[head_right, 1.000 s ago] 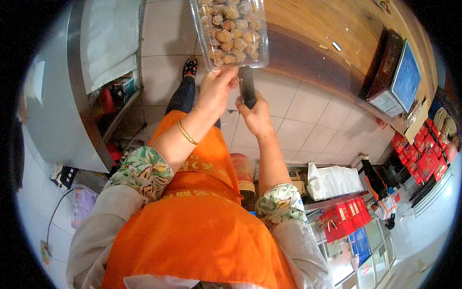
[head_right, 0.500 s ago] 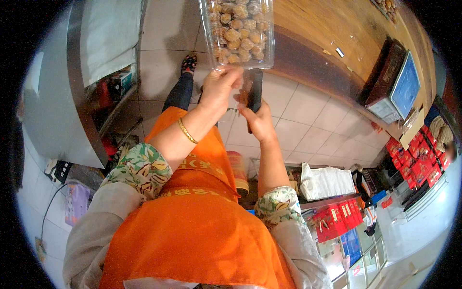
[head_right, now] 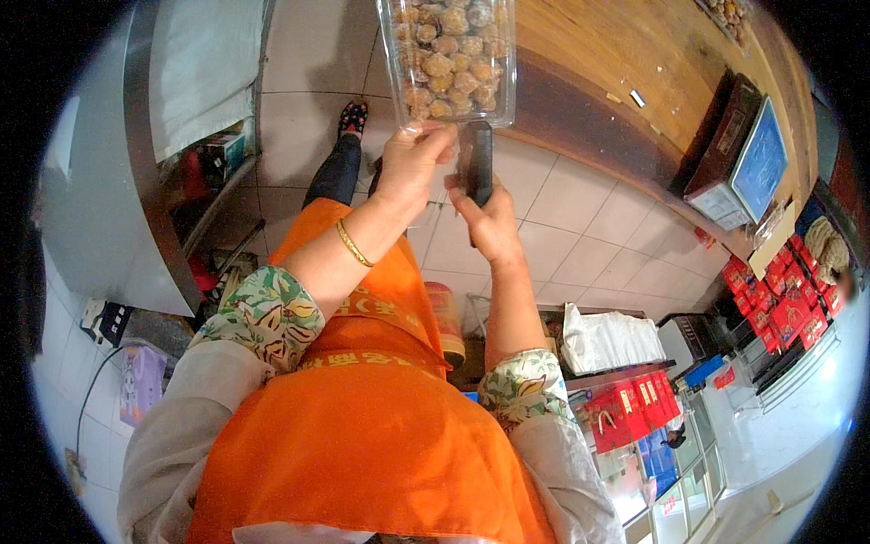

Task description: The person repeatedly picks up clear plastic containers filled with round brown items and uses a handheld stapler to seal the edges. The sealed containers are placed on a wooden table next to a digital scale. The person continues this process throughout the clip.

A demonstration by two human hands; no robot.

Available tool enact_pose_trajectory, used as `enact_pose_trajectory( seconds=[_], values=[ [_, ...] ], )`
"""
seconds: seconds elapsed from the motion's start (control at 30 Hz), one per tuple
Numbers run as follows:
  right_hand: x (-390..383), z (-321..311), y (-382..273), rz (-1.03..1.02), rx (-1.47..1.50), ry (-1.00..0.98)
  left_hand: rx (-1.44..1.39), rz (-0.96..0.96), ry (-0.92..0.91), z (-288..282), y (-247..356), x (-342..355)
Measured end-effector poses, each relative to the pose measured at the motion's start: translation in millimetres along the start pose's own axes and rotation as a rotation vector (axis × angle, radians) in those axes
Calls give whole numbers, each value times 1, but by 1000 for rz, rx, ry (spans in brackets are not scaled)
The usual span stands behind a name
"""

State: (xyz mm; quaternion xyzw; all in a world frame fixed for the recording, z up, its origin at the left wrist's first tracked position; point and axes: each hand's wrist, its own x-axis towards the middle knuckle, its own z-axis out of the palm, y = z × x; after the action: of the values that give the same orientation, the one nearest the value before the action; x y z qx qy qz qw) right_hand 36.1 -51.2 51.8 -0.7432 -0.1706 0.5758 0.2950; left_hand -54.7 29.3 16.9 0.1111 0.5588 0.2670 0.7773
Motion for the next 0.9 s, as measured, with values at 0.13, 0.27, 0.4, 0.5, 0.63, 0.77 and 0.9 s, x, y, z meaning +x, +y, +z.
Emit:
enact_pose_trajectory(
  seconds=[0.13, 0.27, 0.4, 0.5, 0.63, 0.77, 0.9],
  values=[
    [-1, 1, -2, -11, -47, 12, 0, 14, -7, -2, -4, 2],
    [8, 0, 7, -81, -133, 59, -26, 30, -6, -3, -7, 6],
    [11, 4, 22, -128, -200, 138, -33, 37, -40, -4, -8, 6],
    [13, 10, 28, -111, -255, 206, -21, 33, -48, -4, -7, 4],
    [14, 13, 17, 41, -236, 199, -4, 25, -39, -5, -7, 4],
    [14, 14, 18, 54, -336, 235, 2, 43, -43, -4, -5, 3],
    [17, 19, 19, 16, -422, 273, -40, 52, -5, 0, -3, 2]
  ],
)
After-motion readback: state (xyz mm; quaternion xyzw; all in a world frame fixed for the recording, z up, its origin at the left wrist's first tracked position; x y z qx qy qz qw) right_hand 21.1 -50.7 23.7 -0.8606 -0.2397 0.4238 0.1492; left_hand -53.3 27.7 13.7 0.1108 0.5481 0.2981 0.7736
